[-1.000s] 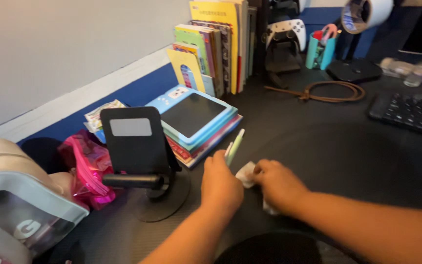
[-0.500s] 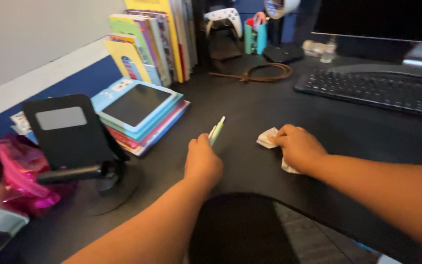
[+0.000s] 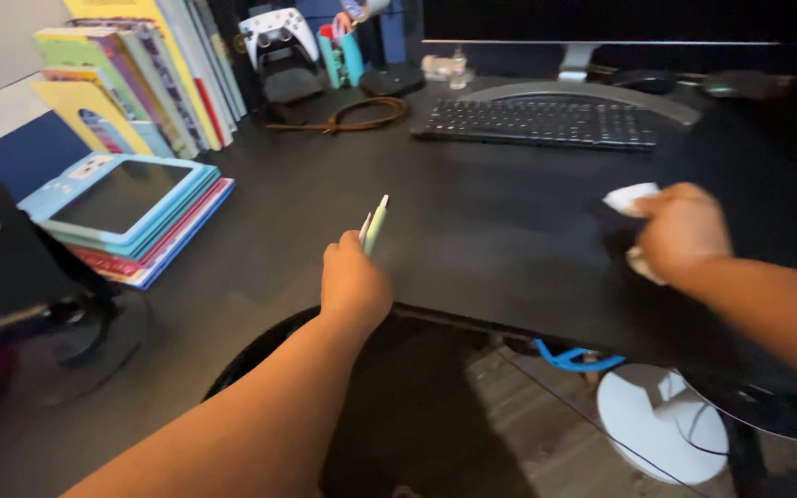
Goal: The person pulls a wet wipe from a package, wipes the desk surface with it, and then lifts and wipes the keyboard.
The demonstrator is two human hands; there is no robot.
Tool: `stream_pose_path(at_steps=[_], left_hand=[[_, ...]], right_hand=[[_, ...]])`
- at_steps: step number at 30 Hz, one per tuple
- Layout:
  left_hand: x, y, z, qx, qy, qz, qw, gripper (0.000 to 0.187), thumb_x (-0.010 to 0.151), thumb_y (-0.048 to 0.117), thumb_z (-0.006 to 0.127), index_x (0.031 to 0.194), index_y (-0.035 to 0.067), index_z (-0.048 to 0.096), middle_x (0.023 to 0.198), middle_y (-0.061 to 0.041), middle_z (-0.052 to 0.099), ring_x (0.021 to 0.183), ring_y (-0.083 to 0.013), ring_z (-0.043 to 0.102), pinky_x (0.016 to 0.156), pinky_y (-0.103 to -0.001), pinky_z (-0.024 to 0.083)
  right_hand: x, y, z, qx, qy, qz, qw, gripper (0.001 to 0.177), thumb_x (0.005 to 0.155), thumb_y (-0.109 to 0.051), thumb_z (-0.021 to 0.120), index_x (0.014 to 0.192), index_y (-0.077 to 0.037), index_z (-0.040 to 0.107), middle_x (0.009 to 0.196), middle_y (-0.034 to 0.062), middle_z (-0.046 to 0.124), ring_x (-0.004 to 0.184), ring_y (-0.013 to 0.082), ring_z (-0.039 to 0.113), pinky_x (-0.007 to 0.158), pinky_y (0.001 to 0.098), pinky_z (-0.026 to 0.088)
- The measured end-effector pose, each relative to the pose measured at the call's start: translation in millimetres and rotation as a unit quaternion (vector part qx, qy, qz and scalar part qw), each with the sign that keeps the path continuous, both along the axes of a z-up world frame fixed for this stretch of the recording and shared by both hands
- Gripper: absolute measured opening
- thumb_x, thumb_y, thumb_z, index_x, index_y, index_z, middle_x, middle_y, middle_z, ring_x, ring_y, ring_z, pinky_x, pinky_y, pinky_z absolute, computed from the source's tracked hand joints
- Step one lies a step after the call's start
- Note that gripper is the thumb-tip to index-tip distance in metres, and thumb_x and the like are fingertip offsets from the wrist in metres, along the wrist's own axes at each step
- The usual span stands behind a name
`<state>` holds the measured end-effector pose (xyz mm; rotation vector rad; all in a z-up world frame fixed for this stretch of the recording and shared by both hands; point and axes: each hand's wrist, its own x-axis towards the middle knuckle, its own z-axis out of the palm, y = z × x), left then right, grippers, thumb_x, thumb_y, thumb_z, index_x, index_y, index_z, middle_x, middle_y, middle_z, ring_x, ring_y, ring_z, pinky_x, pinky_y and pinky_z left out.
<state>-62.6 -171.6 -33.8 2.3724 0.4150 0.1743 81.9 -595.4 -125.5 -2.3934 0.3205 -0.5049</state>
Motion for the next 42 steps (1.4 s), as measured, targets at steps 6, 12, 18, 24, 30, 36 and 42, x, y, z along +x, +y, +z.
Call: stream_pose_path(at_steps=[6, 12, 18, 24, 30, 36, 42], left_hand=[[-2.4, -24.5, 0.0, -0.005, -0.01, -0.017, 1.0, 0.051, 0.089, 0.0, 0.063, 0.137, 0.008, 0.048, 0.126, -0.016, 0.051, 0.11, -0.032, 0.061, 0.092, -0.041, 0.054], [2.9, -24.4, -1.9, -0.005, -0.046, -0.018, 0.999, 0.051, 0.085, 0.001, 0.063, 0.134, 0.008, 0.051, 0.128, -0.017, 0.052, 0.114, -0.0375, 0.059, 0.096, -0.044, 0.051], [11.8, -4.1, 2.0, -0.02, -0.023, -0.015, 0.999, 0.05, 0.085, 0.003, 0.064, 0.133, 0.01, 0.051, 0.127, -0.017, 0.053, 0.117, -0.0376, 0.058, 0.097, -0.045, 0.05], [19.8, 30.4, 14.2, -0.019, -0.006, -0.029, 0.999, 0.045, 0.089, 0.004, 0.059, 0.133, 0.012, 0.054, 0.129, -0.017, 0.054, 0.118, -0.0373, 0.059, 0.098, -0.045, 0.051], [31.2, 80.3, 17.1, -0.023, -0.003, -0.028, 0.999, 0.051, 0.086, 0.001, 0.059, 0.135, 0.013, 0.052, 0.129, -0.015, 0.053, 0.12, -0.0367, 0.058, 0.1, -0.045, 0.05], [46.0, 136.6, 1.1, -0.011, -0.031, -0.038, 0.999, 0.05, 0.086, 0.0, 0.059, 0.135, 0.008, 0.052, 0.125, -0.019, 0.055, 0.117, -0.0393, 0.058, 0.098, -0.045, 0.05], [54.2, 182.5, -5.1, -0.024, -0.043, -0.026, 0.998, 0.045, 0.085, -0.001, 0.057, 0.129, 0.007, 0.054, 0.125, -0.021, 0.054, 0.116, -0.0419, 0.057, 0.098, -0.046, 0.049]], right_hand=[[-39.2, -111.6, -15.0, -0.309, 0.176, -0.153, 0.922, 0.042, 0.088, -0.024, 0.082, 0.13, -0.025, 0.076, 0.124, 0.011, 0.073, 0.104, 0.0283, 0.075, 0.086, 0.043, 0.063], [-76.0, -97.2, -23.2, -0.301, 0.192, -0.172, 0.918, 0.055, 0.085, -0.021, 0.08, 0.138, -0.033, 0.07, 0.14, 0.0121, 0.056, 0.112, 0.033, 0.07, 0.091, 0.0429, 0.059], [-75.7, -24.1, -12.0, -0.306, 0.243, -0.146, 0.909, 0.048, 0.09, -0.034, 0.071, 0.138, -0.027, 0.071, 0.129, 0.0117, 0.07, 0.108, 0.0278, 0.076, 0.097, 0.0403, 0.059], [-72.5, 80.3, -12.6, -0.252, 0.072, -0.05, 0.964, 0.038, 0.088, -0.025, 0.063, 0.123, -0.02, 0.078, 0.135, 0.0138, 0.064, 0.12, 0.0322, 0.065, 0.102, 0.0418, 0.052], [-68.5, 184.1, 4.7, -0.202, 0.037, 0.002, 0.979, 0.032, 0.091, -0.02, 0.06, 0.119, -0.017, 0.077, 0.13, 0.0119, 0.065, 0.115, 0.0325, 0.067, 0.099, 0.0416, 0.053], [-62.7, 285.5, 24.6, -0.067, 0.05, 0.017, 0.996, 0.025, 0.093, -0.022, 0.064, 0.113, -0.009, 0.07, 0.113, 0.0143, 0.07, 0.105, 0.037, 0.067, 0.093, 0.0444, 0.053], [-56.0, 369.2, 31.4, -0.056, 0.056, 0.074, 0.994, 0.019, 0.096, -0.023, 0.061, 0.107, -0.01, 0.07, 0.108, 0.0098, 0.071, 0.102, 0.0348, 0.068, 0.09, 0.0455, 0.054]])
